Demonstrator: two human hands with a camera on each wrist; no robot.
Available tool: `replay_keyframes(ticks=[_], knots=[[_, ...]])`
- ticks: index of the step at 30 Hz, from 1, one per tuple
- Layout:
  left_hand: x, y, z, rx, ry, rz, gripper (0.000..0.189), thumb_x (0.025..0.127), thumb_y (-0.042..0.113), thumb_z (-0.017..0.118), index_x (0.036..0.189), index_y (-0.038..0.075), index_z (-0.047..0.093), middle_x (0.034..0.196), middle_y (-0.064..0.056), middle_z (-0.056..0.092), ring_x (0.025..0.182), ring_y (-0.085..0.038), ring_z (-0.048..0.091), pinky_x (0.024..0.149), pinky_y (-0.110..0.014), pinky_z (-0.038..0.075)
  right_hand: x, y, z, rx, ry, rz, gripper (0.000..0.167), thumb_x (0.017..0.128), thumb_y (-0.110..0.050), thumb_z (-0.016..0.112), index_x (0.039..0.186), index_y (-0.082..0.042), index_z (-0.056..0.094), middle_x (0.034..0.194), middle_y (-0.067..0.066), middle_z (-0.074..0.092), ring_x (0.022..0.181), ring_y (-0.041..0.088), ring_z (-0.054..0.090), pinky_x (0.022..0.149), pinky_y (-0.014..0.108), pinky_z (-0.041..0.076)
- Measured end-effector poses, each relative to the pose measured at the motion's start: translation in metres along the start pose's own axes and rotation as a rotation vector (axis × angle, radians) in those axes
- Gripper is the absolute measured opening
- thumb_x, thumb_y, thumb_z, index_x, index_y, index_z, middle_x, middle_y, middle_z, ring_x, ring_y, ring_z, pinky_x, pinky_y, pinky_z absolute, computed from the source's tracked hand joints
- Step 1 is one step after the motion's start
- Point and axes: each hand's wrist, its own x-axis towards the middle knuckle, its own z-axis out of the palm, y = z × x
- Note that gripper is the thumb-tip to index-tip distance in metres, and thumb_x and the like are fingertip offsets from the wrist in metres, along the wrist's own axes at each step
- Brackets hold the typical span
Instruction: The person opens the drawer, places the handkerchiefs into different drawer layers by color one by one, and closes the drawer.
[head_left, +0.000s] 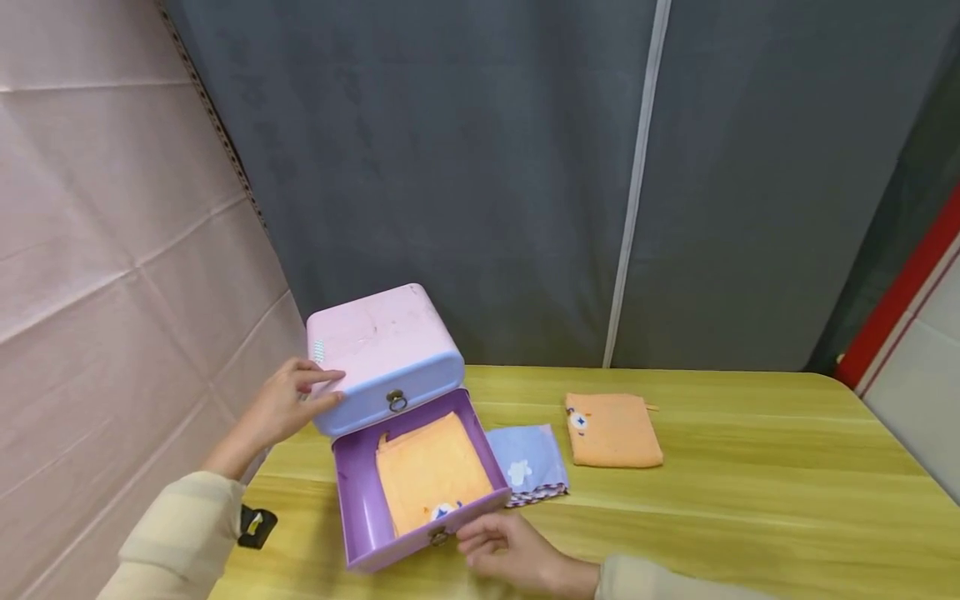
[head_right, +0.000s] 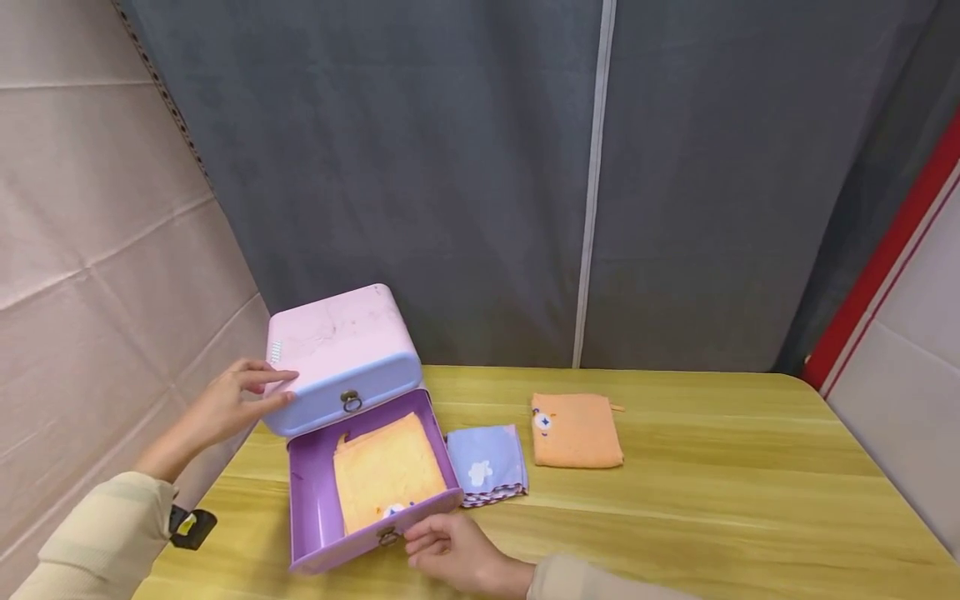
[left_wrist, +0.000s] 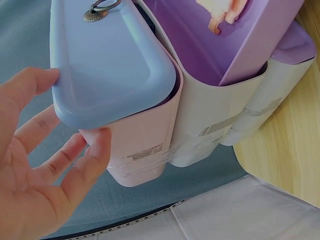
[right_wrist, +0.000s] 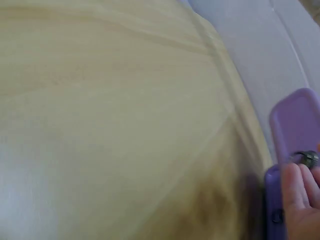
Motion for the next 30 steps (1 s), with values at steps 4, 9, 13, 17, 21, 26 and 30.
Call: replay_keyframes(ticks=[4, 9, 13, 17, 21, 26, 30], knots=[[0.000, -0.001, 0.001, 0.003, 0.002, -0.004, 0.041, 0.079, 0.026, 0.066, 0.111, 0.001, 0.061, 0.107, -0.021, 0.045, 0.088, -0.035, 0.049, 0.060, -0.032, 0.042, 0.003, 0.013, 0.010, -0.018, 0.067, -0.048, 0.029, 0.081, 0.002, 0.057, 0.105, 0.017, 0.053, 0.095, 0.029, 0.058, 0.084, 0.019, 0.060, 0.075, 0.026, 0.047], [0.001, 0.000, 0.002, 0.000, 0.002, -0.011, 0.041, 0.079, 0.027, 0.066, 0.111, 0.001, 0.061, 0.107, -0.021, 0.045, 0.088, -0.035, 0.048, 0.060, -0.031, 0.042, 0.010, 0.018, 0.020, 0.032, 0.125, -0.034, 0.026, 0.079, 0.004, 0.057, 0.100, 0.019, 0.054, 0.092, 0.030, 0.057, 0.080, 0.017, 0.061, 0.070, 0.025, 0.048], [0.000, 0.000, 0.002, 0.000, 0.002, -0.004, 0.041, 0.079, 0.027, 0.066, 0.111, 0.001, 0.061, 0.107, -0.021, 0.045, 0.088, -0.035, 0.048, 0.061, -0.032, 0.042, 0.013, 0.021, 0.025, 0.049, 0.190, -0.001, 0.021, 0.078, 0.001, 0.059, 0.094, 0.015, 0.058, 0.088, 0.025, 0.059, 0.075, 0.013, 0.060, 0.066, 0.022, 0.048], [-0.001, -0.001, 0.001, 0.012, 0.014, 0.015, 0.039, 0.079, 0.025, 0.066, 0.110, 0.001, 0.062, 0.106, -0.022, 0.045, 0.086, -0.034, 0.049, 0.060, -0.032, 0.041, 0.015, 0.024, 0.029, 0.063, 0.248, 0.020, 0.019, 0.078, -0.001, 0.062, 0.091, 0.013, 0.060, 0.085, 0.022, 0.060, 0.073, 0.009, 0.059, 0.064, 0.022, 0.048], [-0.002, -0.002, 0.001, 0.018, 0.014, 0.024, 0.040, 0.080, 0.027, 0.065, 0.110, 0.001, 0.062, 0.106, -0.021, 0.045, 0.086, -0.033, 0.049, 0.059, -0.031, 0.041, 0.018, 0.027, 0.033, 0.072, 0.300, 0.039, 0.018, 0.077, -0.001, 0.064, 0.087, 0.013, 0.060, 0.081, 0.020, 0.061, 0.069, 0.005, 0.058, 0.061, 0.021, 0.048], [-0.002, -0.001, 0.001, 0.019, 0.012, 0.019, 0.040, 0.079, 0.027, 0.065, 0.110, 0.002, 0.062, 0.105, -0.020, 0.045, 0.086, -0.032, 0.049, 0.059, -0.031, 0.041, 0.020, 0.029, 0.036, 0.074, 0.347, 0.072, 0.015, 0.077, 0.001, 0.063, 0.084, 0.014, 0.060, 0.078, 0.020, 0.061, 0.062, 0.001, 0.054, 0.055, 0.020, 0.046], [-0.002, 0.001, 0.001, 0.020, 0.012, 0.011, 0.040, 0.080, 0.027, 0.065, 0.110, 0.002, 0.062, 0.106, -0.020, 0.045, 0.086, -0.032, 0.048, 0.058, -0.030, 0.041, 0.018, 0.020, 0.037, 0.088, 0.360, 0.077, 0.014, 0.077, 0.004, 0.062, 0.081, 0.017, 0.059, 0.076, 0.025, 0.060, 0.058, 0.000, 0.052, 0.052, 0.020, 0.046]])
